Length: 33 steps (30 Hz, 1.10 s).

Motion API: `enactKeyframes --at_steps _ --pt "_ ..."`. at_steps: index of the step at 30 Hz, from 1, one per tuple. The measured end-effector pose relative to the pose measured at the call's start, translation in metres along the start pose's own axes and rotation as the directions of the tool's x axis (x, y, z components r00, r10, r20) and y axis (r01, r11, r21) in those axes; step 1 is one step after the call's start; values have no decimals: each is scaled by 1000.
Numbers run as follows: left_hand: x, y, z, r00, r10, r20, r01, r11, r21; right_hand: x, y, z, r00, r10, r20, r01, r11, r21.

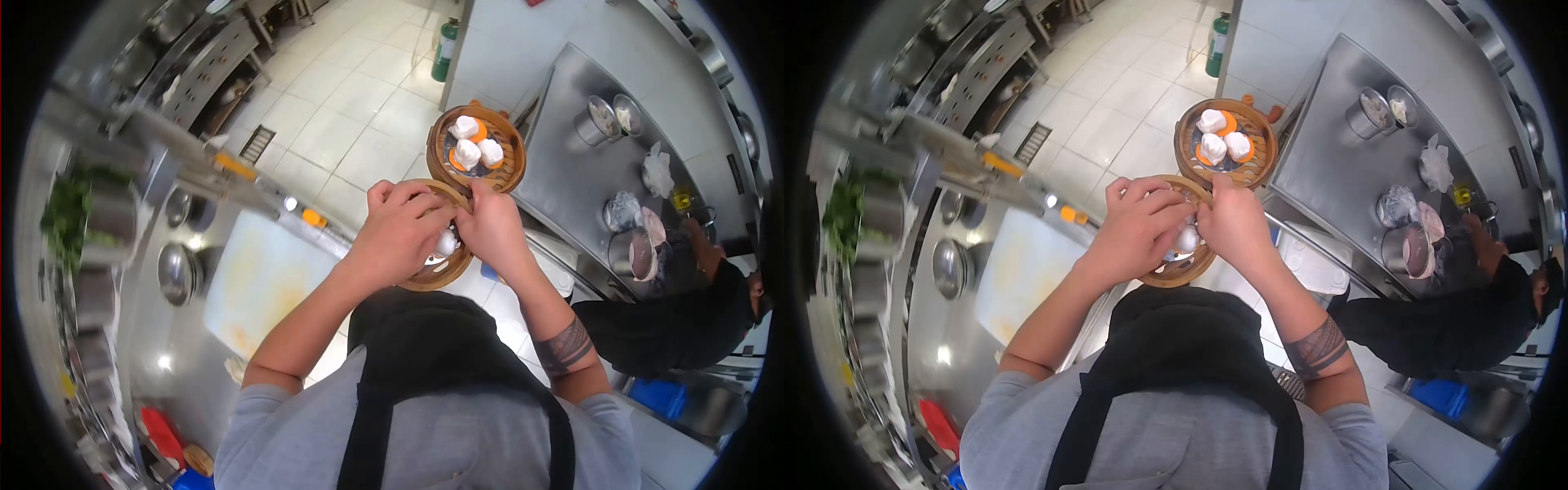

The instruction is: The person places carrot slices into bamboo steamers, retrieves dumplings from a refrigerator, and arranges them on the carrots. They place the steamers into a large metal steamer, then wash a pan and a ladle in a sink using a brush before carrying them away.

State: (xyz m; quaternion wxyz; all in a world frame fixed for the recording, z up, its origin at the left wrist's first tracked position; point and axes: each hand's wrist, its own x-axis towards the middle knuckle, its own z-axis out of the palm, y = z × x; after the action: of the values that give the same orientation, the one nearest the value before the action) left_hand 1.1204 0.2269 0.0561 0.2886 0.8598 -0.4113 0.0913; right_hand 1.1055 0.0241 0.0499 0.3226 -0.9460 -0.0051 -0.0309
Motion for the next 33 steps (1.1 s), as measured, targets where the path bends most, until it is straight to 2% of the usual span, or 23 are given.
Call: enactKeyframes --at_steps 5,8,11,13,17,19,21,24,29,33 --pt "95 -36 16 999 44 21 -44 999 2 74 41 -39 997 77 -29 -77 997 30" --pt "145 -65 28 999 39 6 -39 999 -36 128 72 -48 995 31 -92 -32 999 -8" --pt "187 -89 27 996 6 -91 -12 998 -68 186 89 -57 989 -43 -143 45 999 15" --pt "204 -108 18 991 -70 -110 65 997 -41 223 90 -69 1000 6 -11 -7 999 -37" --pt "227 -157 -5 961 -198 -191 195 980 -33 302 88 -73 998 -42 39 42 999 0" --pt "232 -193 -10 917 -295 -270 302 953 -17 345 90 -66 997 -53 63 55 998 -28" --pt "235 -231 -15 882 -373 -288 384 923 -20 390 86 -58 993 -81 83 84 996 -35" --pt "236 -292 -25 781 -540 -315 555 831 -49 461 76 -38 986 -123 109 129 991 -47" --pt "254 -424 -48 729 -628 -273 643 764 -42 589 44 4 985 -76 156 76 997 9" --pt "294 -530 -88 758 -595 -266 614 789 -17 691 20 37 989 -99 109 88 991 101"
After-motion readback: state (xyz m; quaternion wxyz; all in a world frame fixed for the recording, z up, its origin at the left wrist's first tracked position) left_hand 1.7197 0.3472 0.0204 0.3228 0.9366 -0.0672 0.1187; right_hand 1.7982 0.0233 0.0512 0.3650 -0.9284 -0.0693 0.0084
